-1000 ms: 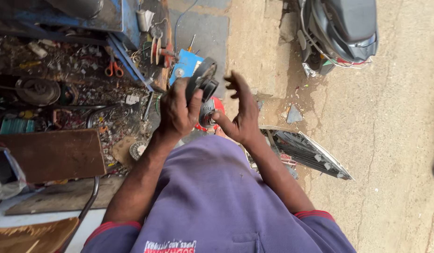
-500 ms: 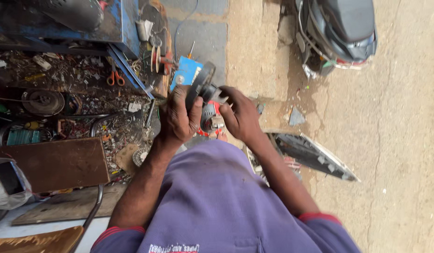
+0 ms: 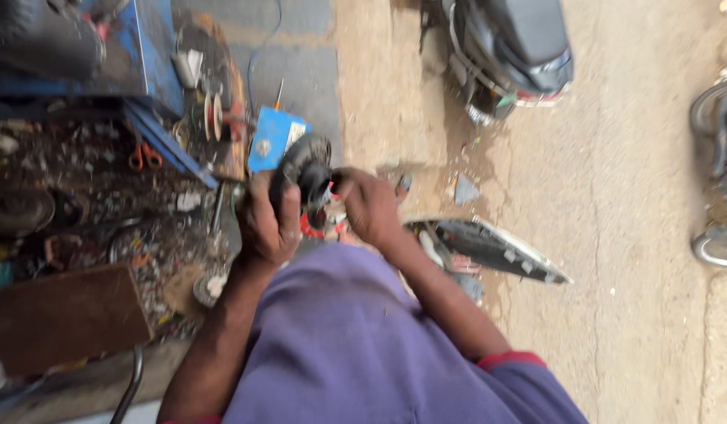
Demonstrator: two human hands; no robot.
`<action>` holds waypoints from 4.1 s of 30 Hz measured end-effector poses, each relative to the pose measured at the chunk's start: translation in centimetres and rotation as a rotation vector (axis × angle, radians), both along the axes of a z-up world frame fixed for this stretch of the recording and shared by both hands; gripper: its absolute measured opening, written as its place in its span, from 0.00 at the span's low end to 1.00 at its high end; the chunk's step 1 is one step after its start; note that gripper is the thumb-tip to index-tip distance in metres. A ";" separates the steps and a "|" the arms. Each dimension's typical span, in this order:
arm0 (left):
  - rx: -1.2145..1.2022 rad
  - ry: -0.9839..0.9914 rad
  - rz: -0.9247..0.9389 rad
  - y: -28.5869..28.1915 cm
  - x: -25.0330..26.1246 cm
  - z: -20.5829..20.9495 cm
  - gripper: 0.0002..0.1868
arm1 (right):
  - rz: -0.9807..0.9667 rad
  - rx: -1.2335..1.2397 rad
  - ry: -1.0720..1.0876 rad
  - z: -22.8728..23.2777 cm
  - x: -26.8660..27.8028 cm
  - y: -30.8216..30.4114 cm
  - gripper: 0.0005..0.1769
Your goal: The person sits on the floor in a cluttered workshop and handles a small cylindrical electrical component, rotating it in their hands. They then pick up a metal fan housing and a black plastic fan cage, inspecting them and placing them on the floor.
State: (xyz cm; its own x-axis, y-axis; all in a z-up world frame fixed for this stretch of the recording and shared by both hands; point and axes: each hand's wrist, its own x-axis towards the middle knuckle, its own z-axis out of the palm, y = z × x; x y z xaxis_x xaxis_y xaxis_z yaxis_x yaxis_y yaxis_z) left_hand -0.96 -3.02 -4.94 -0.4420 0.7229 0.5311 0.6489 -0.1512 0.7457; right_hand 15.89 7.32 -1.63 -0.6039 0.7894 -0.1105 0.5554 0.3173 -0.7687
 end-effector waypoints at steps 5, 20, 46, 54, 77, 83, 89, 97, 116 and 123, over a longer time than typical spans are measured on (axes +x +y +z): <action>-0.036 -0.107 -0.089 0.1 0.4 0.6 0.14 | 0.142 0.428 0.373 2.1 0.5 0.1 0.33; 0.107 0.001 -0.201 0.8 0.2 2.9 0.18 | -0.140 -0.605 0.498 -0.3 -0.4 0.0 0.32; 0.057 0.094 -0.154 0.3 -0.2 2.3 0.15 | -0.013 -0.023 0.230 -2.7 -0.6 0.0 0.37; 0.079 0.085 -0.143 0.2 -0.4 1.9 0.15 | -0.234 -1.087 0.213 -0.6 -2.2 1.9 0.41; 0.071 0.098 -0.154 -0.4 -1.1 -0.1 0.14 | 0.023 -0.198 0.295 -1.1 -2.3 -0.7 0.33; 0.059 -0.035 -0.171 -0.5 -0.5 -0.7 0.15 | 0.264 0.347 0.220 -0.1 -1.8 -0.4 0.28; 0.017 -0.008 -0.129 -0.8 -0.7 -0.6 0.18 | 0.218 0.223 0.175 -0.4 -2.4 -0.7 0.32; 0.011 -0.046 -0.135 -0.7 -1.0 0.0 0.19 | 0.010 -0.634 0.265 -0.7 -2.8 -1.6 0.28; 0.064 0.239 -0.105 -1.5 -1.5 -2.3 0.23 | -0.119 -0.727 0.351 -2.8 -3.9 -1.3 0.27; -0.068 -0.145 -0.183 -1.6 -0.8 -3.9 0.17 | 0.043 -0.344 0.387 -3.4 -2.9 -0.8 0.33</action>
State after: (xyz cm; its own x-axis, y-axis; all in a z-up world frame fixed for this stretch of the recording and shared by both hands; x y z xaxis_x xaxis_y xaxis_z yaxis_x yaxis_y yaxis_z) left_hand -1.79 -4.64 -8.84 -0.3680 0.8300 0.4191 0.5007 -0.2029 0.8415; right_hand 13.01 6.51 -4.99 -0.6830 0.7204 -0.1209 0.2016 0.0268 -0.9791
